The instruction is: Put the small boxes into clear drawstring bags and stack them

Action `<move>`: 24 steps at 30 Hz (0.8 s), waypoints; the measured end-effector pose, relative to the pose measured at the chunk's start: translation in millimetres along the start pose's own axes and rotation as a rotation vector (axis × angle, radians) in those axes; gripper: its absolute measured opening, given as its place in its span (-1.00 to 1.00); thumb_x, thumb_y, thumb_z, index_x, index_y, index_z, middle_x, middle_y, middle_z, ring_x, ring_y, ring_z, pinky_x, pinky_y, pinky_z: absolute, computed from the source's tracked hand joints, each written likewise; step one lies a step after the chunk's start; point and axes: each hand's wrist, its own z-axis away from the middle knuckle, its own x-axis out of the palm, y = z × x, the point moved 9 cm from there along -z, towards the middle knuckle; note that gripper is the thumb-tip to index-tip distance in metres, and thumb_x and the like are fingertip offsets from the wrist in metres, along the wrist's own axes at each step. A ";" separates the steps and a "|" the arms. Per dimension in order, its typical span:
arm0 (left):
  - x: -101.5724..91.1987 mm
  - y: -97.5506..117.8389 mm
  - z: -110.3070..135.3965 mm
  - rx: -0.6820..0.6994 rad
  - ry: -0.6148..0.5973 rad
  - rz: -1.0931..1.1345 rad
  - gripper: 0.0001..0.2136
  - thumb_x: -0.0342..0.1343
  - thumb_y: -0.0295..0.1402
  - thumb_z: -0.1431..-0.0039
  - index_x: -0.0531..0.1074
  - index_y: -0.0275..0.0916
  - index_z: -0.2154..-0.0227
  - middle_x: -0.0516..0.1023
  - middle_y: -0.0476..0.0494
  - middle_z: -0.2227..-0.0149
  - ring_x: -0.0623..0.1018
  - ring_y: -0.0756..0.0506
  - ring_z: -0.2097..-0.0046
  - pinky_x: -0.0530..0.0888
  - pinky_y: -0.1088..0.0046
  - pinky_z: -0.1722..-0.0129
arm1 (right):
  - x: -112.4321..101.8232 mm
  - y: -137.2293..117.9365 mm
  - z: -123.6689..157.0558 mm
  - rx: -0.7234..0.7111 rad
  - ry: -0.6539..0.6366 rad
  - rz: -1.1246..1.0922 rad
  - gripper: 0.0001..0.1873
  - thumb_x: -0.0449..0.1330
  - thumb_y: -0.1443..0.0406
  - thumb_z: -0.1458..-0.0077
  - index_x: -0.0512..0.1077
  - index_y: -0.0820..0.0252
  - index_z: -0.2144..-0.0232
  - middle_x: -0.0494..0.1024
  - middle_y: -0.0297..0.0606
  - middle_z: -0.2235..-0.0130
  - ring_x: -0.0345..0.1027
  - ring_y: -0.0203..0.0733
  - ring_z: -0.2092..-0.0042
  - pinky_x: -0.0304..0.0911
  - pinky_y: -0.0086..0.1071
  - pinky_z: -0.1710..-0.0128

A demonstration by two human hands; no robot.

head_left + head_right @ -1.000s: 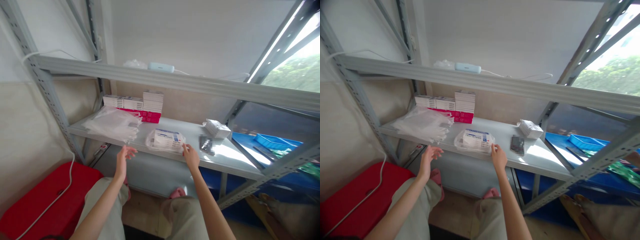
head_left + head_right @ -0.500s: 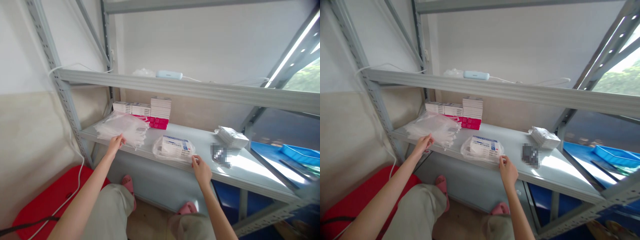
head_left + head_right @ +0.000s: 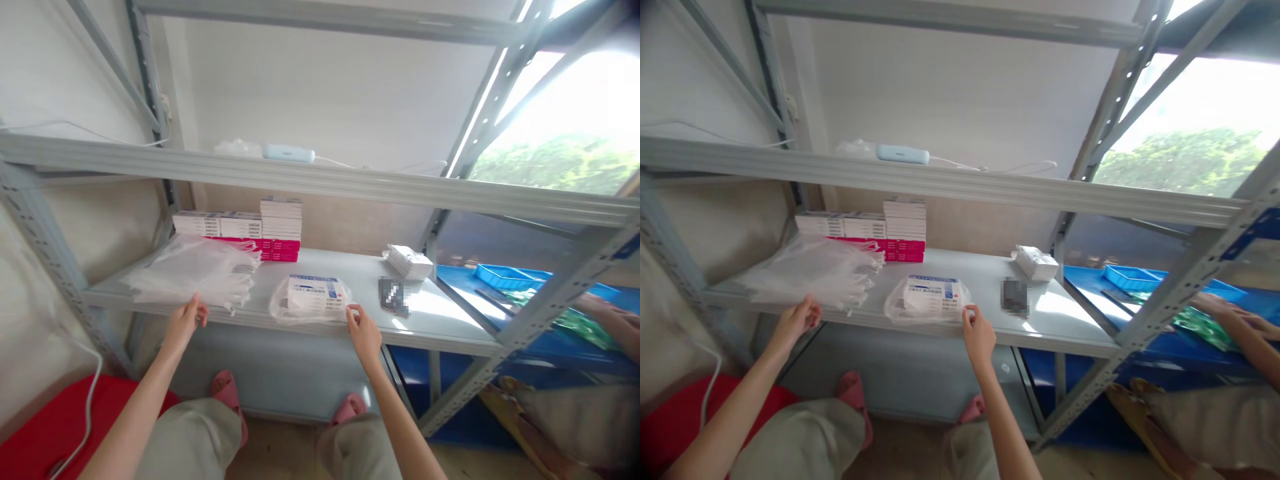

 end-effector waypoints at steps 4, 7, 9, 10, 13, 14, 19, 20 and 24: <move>13.4 25.1 -30.0 0.033 -0.050 -0.043 -0.45 -0.01 0.24 0.21 0.34 -0.25 0.68 0.35 -0.03 0.73 0.17 0.06 0.74 0.09 0.54 0.73 | -1.7 -13.2 5.4 -0.100 0.051 0.101 -0.69 -0.06 0.15 -0.28 0.33 0.04 0.01 0.51 -0.36 0.47 0.37 -0.18 0.38 -0.13 -0.43 0.46; 21.0 43.6 -45.3 0.065 -0.066 -0.041 -0.48 -0.01 0.20 0.17 0.32 -0.25 0.69 0.35 -0.03 0.72 0.20 0.06 0.73 0.11 0.54 0.72 | -5.7 -22.1 10.4 -0.157 0.077 0.181 -0.66 -0.07 0.18 -0.30 0.27 0.05 -0.06 0.51 -0.36 0.48 0.36 -0.21 0.43 -0.16 -0.42 0.47; 22.3 50.4 -46.1 0.086 -0.043 -0.048 -0.48 -0.03 0.18 0.09 0.31 -0.24 0.70 0.35 -0.04 0.72 0.21 0.06 0.72 0.12 0.54 0.70 | -13.0 -22.7 13.2 -0.145 0.103 0.200 -0.65 -0.08 0.18 -0.31 0.25 0.05 -0.08 0.51 -0.35 0.48 0.36 -0.21 0.44 -0.15 -0.43 0.48; 23.6 51.8 -42.2 0.095 -0.038 -0.056 -0.48 -0.06 0.17 0.04 0.31 -0.23 0.72 0.34 -0.04 0.73 0.21 0.05 0.72 0.13 0.53 0.69 | -17.6 -22.4 14.9 -0.138 0.120 0.204 -0.65 -0.09 0.18 -0.31 0.25 0.05 -0.08 0.51 -0.35 0.48 0.36 -0.21 0.44 -0.15 -0.43 0.48; 32.5 54.0 -10.5 0.155 -0.043 -0.087 -0.39 -0.26 0.16 -0.11 0.28 -0.20 0.77 0.30 -0.07 0.76 0.21 0.02 0.71 0.15 0.49 0.67 | -33.2 -24.5 22.6 -0.162 0.188 0.222 -0.63 -0.12 0.16 -0.31 0.29 0.06 -0.06 0.53 -0.31 0.44 0.38 -0.20 0.43 -0.09 -0.42 0.47; 36.9 56.6 5.8 0.200 -0.039 -0.111 -0.36 -0.34 0.14 -0.15 0.27 -0.19 0.79 0.29 -0.08 0.76 0.22 0.00 0.71 0.16 0.48 0.65 | -37.9 -26.3 25.8 -0.180 0.210 0.231 -0.62 -0.13 0.16 -0.31 0.31 0.07 -0.05 0.54 -0.29 0.42 0.38 -0.19 0.43 -0.05 -0.41 0.46; 93.7 95.8 96.7 0.601 -0.147 -0.349 -0.47 -0.27 -0.04 -0.26 0.29 -0.16 0.73 0.35 -0.08 0.70 0.39 -0.07 0.58 0.30 0.43 0.47 | -47.8 -58.1 42.1 -0.424 0.239 0.159 -0.60 -0.17 0.23 -0.29 0.40 0.14 0.04 0.54 -0.18 0.35 0.41 -0.14 0.32 0.14 -0.37 0.32; 113.2 106.9 111.1 0.698 -0.221 -0.384 -0.53 -0.22 -0.08 -0.26 0.34 -0.16 0.66 0.40 -0.09 0.64 0.43 -0.08 0.52 0.33 0.42 0.44 | -46.4 -70.2 45.4 -0.515 0.224 0.121 -0.61 -0.18 0.25 -0.29 0.41 0.13 0.07 0.54 -0.16 0.30 0.40 -0.12 0.25 0.17 -0.35 0.27; 181.8 142.9 129.6 0.954 -0.425 -0.439 -0.74 -0.17 -0.25 -0.31 0.43 -0.17 0.23 0.51 -0.17 0.22 0.50 -0.14 0.14 0.42 0.35 0.12 | -36.5 -99.7 43.0 -0.630 0.185 -0.020 -0.64 -0.12 0.20 -0.28 0.34 0.16 0.01 0.43 -0.09 0.01 0.27 -0.01 -0.01 0.17 -0.18 0.04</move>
